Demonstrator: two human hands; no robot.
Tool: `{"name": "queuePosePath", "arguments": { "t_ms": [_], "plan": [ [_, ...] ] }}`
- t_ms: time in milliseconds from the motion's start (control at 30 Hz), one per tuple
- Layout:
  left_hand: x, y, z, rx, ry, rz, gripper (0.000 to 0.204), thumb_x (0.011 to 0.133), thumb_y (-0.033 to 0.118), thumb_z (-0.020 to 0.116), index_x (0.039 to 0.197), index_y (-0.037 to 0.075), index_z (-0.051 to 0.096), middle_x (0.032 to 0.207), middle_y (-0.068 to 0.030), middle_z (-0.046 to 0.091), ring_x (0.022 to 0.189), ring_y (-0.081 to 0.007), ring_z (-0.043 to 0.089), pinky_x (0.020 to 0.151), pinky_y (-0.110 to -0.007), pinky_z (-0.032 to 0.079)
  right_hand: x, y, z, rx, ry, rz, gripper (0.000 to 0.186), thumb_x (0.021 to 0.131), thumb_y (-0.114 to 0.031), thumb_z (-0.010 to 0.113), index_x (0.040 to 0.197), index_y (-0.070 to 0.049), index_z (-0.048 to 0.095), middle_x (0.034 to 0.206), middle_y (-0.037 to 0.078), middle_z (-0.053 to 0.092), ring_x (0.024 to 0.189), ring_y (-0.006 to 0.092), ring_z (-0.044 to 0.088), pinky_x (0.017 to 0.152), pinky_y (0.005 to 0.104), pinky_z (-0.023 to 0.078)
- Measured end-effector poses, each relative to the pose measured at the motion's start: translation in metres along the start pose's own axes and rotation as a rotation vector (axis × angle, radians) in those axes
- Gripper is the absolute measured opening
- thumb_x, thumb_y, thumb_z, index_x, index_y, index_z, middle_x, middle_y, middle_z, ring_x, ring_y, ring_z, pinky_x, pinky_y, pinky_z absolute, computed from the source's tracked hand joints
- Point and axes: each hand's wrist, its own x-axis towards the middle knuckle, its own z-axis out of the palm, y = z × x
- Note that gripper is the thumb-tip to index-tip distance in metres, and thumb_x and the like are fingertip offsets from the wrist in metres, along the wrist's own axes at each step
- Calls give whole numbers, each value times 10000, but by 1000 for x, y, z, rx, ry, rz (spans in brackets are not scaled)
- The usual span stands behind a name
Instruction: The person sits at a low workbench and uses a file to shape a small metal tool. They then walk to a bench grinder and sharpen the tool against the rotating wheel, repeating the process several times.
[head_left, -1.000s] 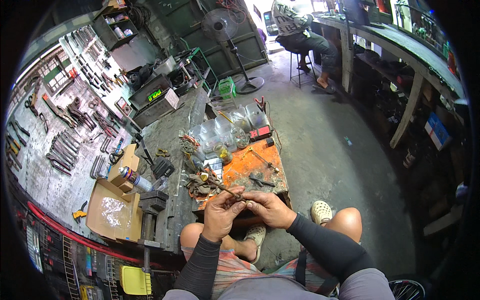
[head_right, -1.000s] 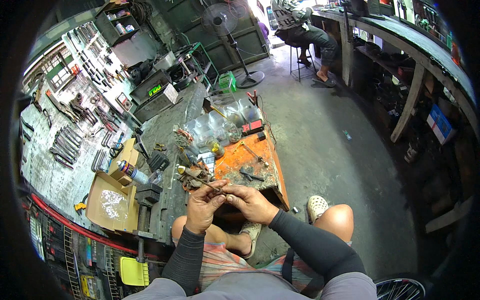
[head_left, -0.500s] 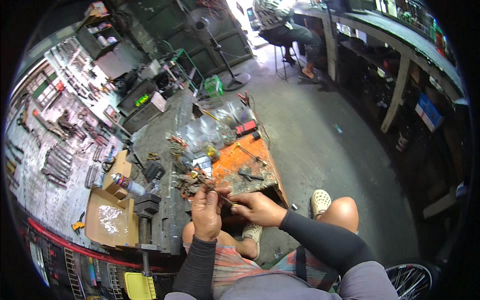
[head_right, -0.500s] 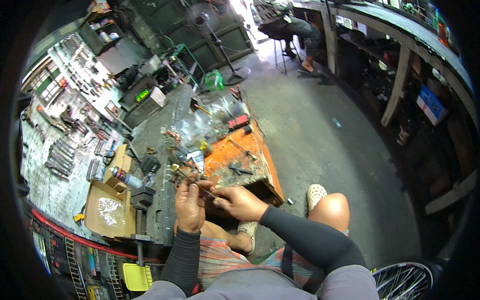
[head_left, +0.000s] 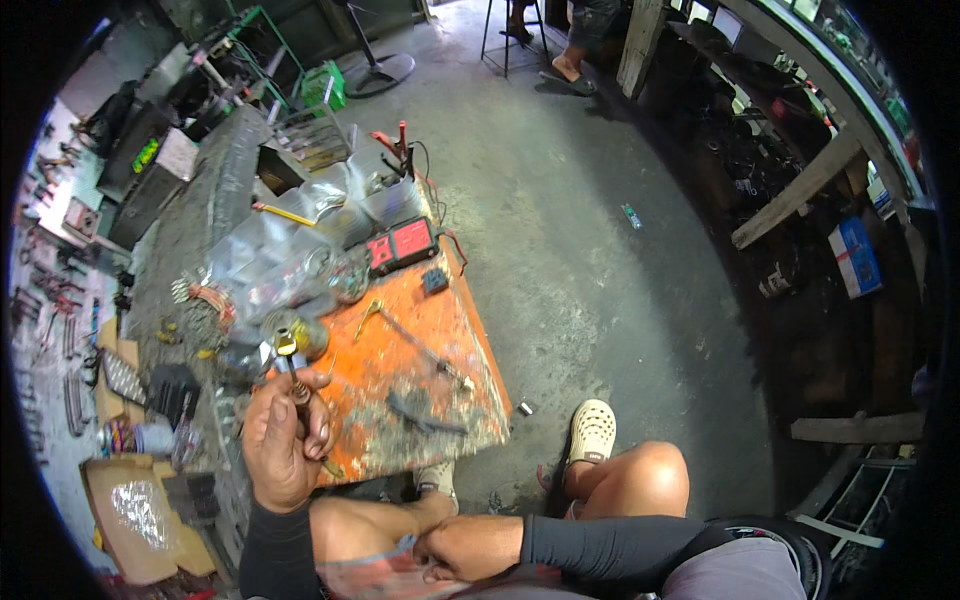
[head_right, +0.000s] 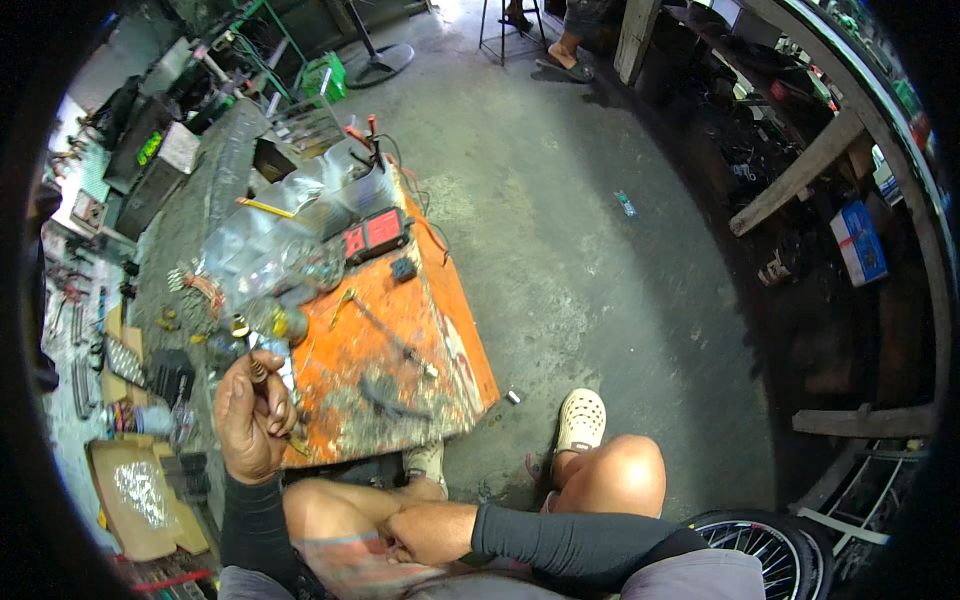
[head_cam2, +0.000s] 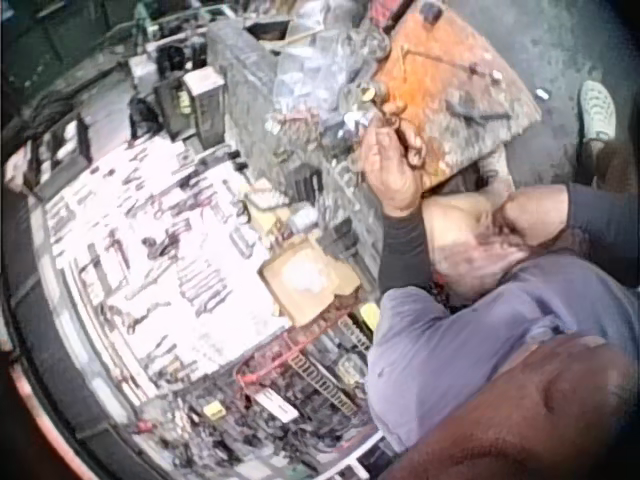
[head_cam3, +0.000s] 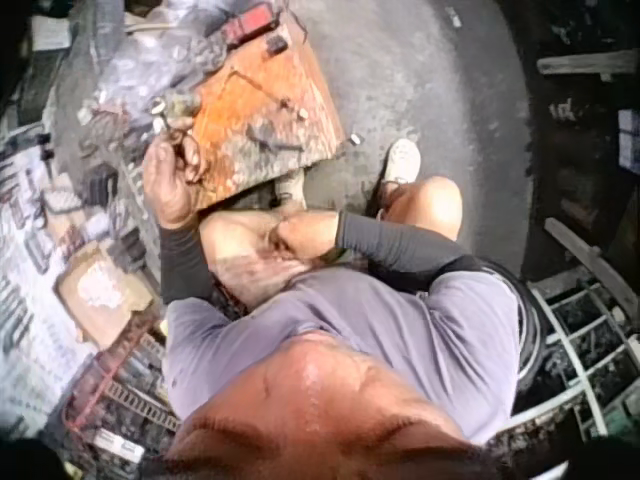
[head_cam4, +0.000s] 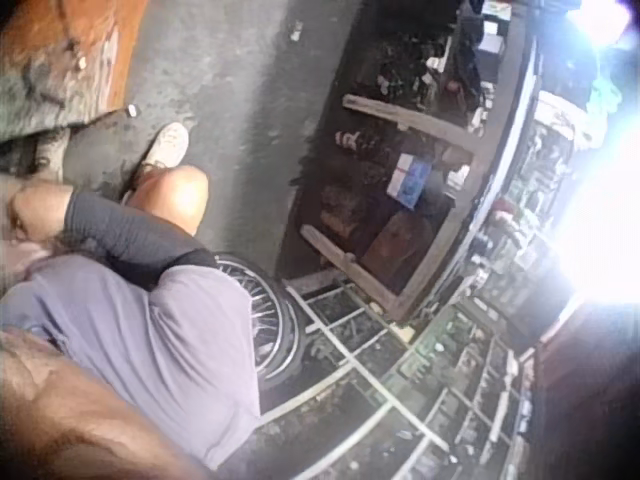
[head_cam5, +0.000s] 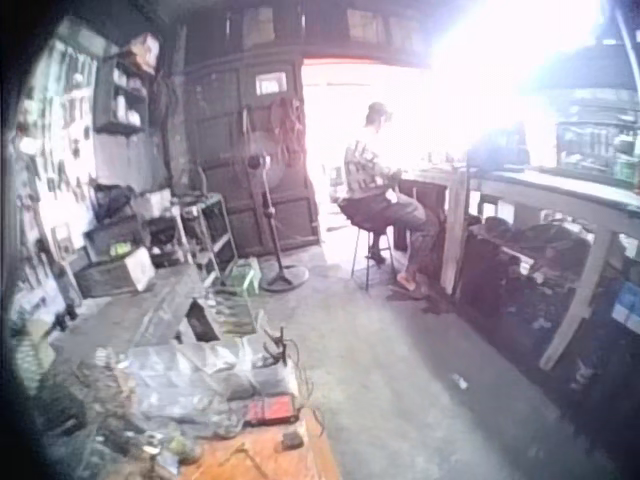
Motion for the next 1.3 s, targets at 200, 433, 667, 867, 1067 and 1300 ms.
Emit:
{"name": "queuePosePath", "arguments": {
  "t_ms": [200,433,667,867,1067,1300],
  "plan": [
    [80,3,30,400,-88,-176,345,1131,263,670,1348,-3,694,848,-3,675,779,-73,619,742,-263,528,17,10,-57,201,-304,70,363,1056,-352,706,1194,-16,720,947,203,745,928,395,713,865,494,566],
    [37,11,60,801,-310,-579,266,1062,175,716,1235,-26,739,1014,-166,789,974,-210,748,888,-389,596,-1,39,-41,548,-315,421,505,1029,-554,717,1276,-119,784,913,76,763,785,175,715,738,353,592],
    [-44,108,14,1286,-340,-564,464,1086,431,597,1329,62,736,1250,-302,741,1159,-497,697,996,-556,568,-241,-77,-38,964,1013,609,432,1066,-441,704,1165,-35,812,979,95,792,912,216,724,858,365,583],
    [-23,107,-58,1642,-540,-541,530,1130,503,479,1025,112,820,871,-251,769,863,-503,737,784,-618,581,-487,-188,11,714,1306,1023,425,1006,-389,768,1125,17,815,884,136,796,737,213,721,723,399,597],
    [100,56,17,1399,-390,-482,532,1134,500,469,1029,112,817,900,-245,776,889,-486,743,809,-608,581,-602,-180,39,256,1672,1290,324,978,-299,811,1047,17,831,937,165,831,798,247,750,760,412,598],
    [198,22,83,1169,-350,-322,534,1138,497,458,1033,112,813,934,-238,785,919,-466,750,838,-596,582,-539,-163,-100,645,1464,1066,247,1028,-268,756,1135,-51,805,905,83,789,691,169,686,582,366,525]
  ]
}}
